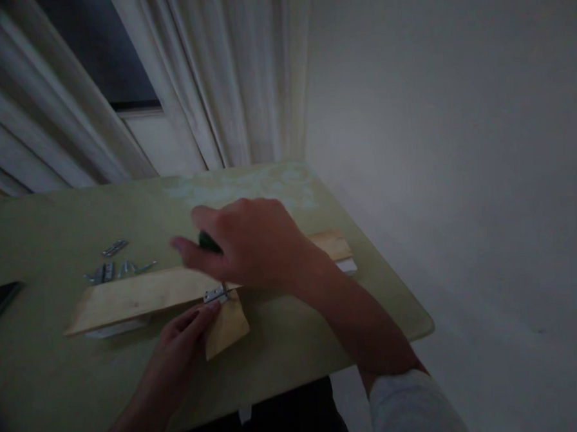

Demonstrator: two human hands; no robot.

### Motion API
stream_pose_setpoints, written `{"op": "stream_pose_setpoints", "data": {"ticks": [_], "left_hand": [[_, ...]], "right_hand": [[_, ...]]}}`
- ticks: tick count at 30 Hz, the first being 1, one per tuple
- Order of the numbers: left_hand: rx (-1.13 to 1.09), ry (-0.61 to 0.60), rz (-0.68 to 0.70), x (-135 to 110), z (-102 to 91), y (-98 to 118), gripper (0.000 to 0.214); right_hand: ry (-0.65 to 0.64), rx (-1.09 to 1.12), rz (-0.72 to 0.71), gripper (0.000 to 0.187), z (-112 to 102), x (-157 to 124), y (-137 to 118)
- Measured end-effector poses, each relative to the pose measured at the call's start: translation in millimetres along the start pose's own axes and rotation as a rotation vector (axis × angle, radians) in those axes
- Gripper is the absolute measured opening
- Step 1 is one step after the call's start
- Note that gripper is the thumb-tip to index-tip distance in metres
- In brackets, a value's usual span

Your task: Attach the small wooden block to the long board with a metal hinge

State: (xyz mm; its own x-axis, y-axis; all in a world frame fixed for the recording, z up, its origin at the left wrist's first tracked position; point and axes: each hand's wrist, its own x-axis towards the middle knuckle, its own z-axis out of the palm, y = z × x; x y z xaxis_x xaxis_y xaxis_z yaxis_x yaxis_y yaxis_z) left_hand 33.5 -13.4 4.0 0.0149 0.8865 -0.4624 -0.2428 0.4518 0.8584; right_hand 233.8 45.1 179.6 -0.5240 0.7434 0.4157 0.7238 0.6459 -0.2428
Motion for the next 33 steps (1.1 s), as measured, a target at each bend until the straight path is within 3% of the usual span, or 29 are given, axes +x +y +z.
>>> {"op": "stream_pose_setpoints", "data": {"ticks": [2,3,6,8,11,13,15,16,20,21,23,26,28,30,33], "left_hand": [[-0.010,0.009,-0.031,-1,1.6,1,0.050],[-0.012,0.010,-0.029,-2,2.1,2,0.050],[-0.017,0.001,0.006,-2,2.2,1,0.050],[-0.022,-0.002,0.025,-1,1.9,0,0.051],[-0.016,0.013,0.008,-1,2.1,1,0.052],[-0.012,0.017,-0.018,-2,2.4,2,0.050],[-0.014,0.009,-0.033,-2,2.5,3,0.049],[-0.014,0.006,-0.034,-2,2.4,3,0.048],[0.008,-0.002,0.011,-3,1.0,3,0.047],[0.008,-0.007,0.027,-3,0.7,2,0.047],[-0.006,-0.016,0.031,-2,0.6,1,0.047],[-0.040,-0.012,-0.017,-1,1.4,0,0.047],[-0.048,-0.009,-0.033,-1,1.7,-1,0.048],[-0.036,-0.008,-0.021,-1,1.4,-1,0.050],[0.003,0.003,0.023,-2,0.5,0,0.051]], "right_hand": [[0.032,-0.065,0.116,0.046,3,4,5],[0.020,-0.044,0.086,0.043,3,5,6],[-0.061,0.114,-0.237,0.024,-1,0,1],[-0.078,0.156,-0.347,0.022,-5,-5,-4],[-0.039,0.035,-0.161,0.024,-3,-5,-4],[0.018,-0.108,0.063,0.042,1,0,1],[0.052,-0.168,0.172,0.053,4,5,6],[0.043,-0.140,0.128,0.052,4,6,6],[-0.086,0.136,-0.373,0.023,-1,1,-2],[-0.099,0.173,-0.431,0.020,-2,-1,-4],[-0.076,0.142,-0.344,0.020,-3,-3,-5],[0.034,-0.094,0.074,0.039,0,-2,1],[0.057,-0.171,0.216,0.053,2,1,5],[0.015,-0.071,0.068,0.045,2,2,4],[-0.069,0.144,-0.342,0.021,-1,-1,-4]]}}
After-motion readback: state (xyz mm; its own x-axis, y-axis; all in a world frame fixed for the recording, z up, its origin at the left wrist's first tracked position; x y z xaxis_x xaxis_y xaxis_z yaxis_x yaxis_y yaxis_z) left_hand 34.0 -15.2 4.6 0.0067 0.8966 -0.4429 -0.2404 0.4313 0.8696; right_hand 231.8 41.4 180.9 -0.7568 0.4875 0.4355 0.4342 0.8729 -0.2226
